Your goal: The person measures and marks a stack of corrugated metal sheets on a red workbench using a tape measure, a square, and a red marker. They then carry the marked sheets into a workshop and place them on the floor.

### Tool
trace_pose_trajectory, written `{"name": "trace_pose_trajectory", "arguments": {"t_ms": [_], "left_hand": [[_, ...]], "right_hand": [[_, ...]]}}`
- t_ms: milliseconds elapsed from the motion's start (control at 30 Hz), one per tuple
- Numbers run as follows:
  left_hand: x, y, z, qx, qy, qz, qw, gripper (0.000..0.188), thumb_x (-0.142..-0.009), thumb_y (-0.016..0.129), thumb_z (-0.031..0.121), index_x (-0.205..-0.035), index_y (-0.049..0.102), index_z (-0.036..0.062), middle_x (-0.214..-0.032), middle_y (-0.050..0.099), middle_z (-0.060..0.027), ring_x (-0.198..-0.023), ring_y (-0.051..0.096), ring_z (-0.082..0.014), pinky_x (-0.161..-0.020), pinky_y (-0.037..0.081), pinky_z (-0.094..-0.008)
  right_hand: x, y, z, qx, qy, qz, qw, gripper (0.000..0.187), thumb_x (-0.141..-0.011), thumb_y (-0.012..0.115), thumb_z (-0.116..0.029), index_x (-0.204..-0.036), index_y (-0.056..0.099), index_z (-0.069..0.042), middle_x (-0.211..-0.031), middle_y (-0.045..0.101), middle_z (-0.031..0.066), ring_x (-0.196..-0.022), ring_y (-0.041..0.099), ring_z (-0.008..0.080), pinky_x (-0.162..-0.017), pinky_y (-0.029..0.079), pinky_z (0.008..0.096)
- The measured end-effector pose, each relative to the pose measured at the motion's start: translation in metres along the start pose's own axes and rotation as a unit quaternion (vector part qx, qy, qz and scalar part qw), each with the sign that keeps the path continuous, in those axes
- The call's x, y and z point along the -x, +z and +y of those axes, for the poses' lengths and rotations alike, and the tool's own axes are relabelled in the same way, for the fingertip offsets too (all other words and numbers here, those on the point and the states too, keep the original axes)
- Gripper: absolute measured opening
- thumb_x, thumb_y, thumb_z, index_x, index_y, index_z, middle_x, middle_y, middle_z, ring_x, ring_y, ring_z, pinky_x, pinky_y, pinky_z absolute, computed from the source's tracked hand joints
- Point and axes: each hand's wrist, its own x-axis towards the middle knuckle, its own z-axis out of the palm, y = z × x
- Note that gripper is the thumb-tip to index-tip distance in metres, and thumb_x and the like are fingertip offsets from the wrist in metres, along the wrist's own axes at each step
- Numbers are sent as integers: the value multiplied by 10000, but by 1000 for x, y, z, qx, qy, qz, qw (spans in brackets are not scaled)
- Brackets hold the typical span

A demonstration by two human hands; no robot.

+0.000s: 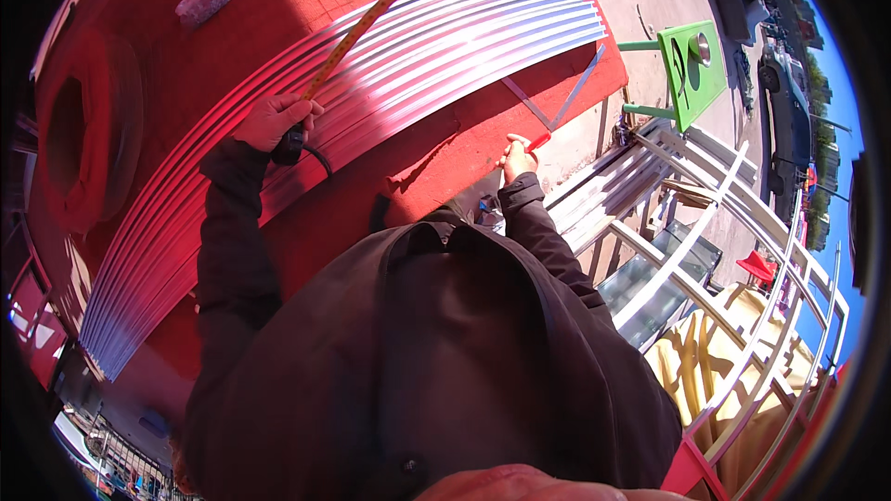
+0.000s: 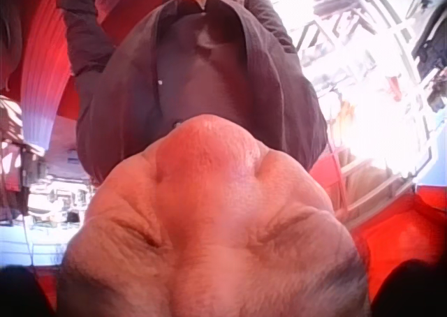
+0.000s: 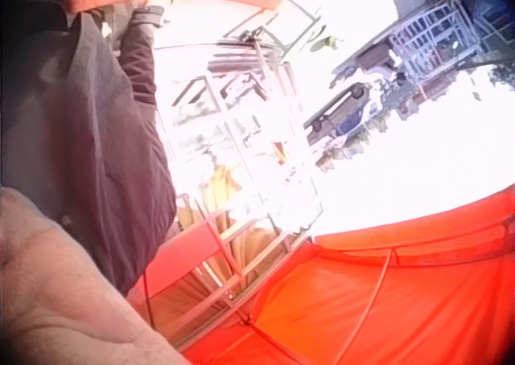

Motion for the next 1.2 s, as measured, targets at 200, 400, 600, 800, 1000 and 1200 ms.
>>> {"name": "trace_pose_trajectory", "arguments": {"t_ms": [200,400,600,800,1000,1200], "left_hand": [[-31,-116,-18,-201,37,180,962,341,-965,586,327,-966,682,0,-776,620,-14,-642,558,-81,-615,467,-257],[-45,-184,-23,-555,59,360,748,329,-902,613,346,-1046,698,63,-892,683,-127,-885,669,-257,-814,502,-365],[-53,-180,-33,-618,33,347,704,353,-848,672,278,-1173,650,141,-1167,627,-111,-1086,591,-313,-904,488,-422],[-49,-160,-39,-620,138,442,634,484,-772,733,276,-1216,608,131,-1198,602,-121,-1100,572,-336,-930,463,-459],[-17,-124,-48,-577,177,463,649,439,-755,726,228,-1170,635,113,-1212,592,-156,-1126,559,-338,-954,451,-449],[16,-69,-54,-545,198,458,674,402,-771,715,215,-1151,644,106,-1216,586,-156,-1128,553,-343,-970,441,-446]], "right_hand": [[-96,-57,-5,246,-122,199,941,361,-835,595,-170,-1116,617,56,-950,676,215,-899,647,328,-843,488,392],[-129,-70,-11,351,-66,189,915,486,-812,699,-391,-891,677,87,-777,681,215,-750,662,320,-744,504,416],[-165,-92,3,351,41,197,914,577,-757,760,-458,-880,669,99,-781,667,213,-715,634,304,-682,484,421],[-158,-99,2,67,159,81,982,305,-823,749,-365,-762,602,-105,-554,459,-17,-378,300,105,-372,288,308],[-91,-90,-13,-103,161,16,981,235,-847,741,-321,-813,549,-190,-590,414,-65,-420,318,102,-445,343,297],[-55,-106,-40,-202,47,8,978,243,-908,689,-236,-1077,589,-93,-613,449,-26,-405,334,87,-438,390,278]]}}
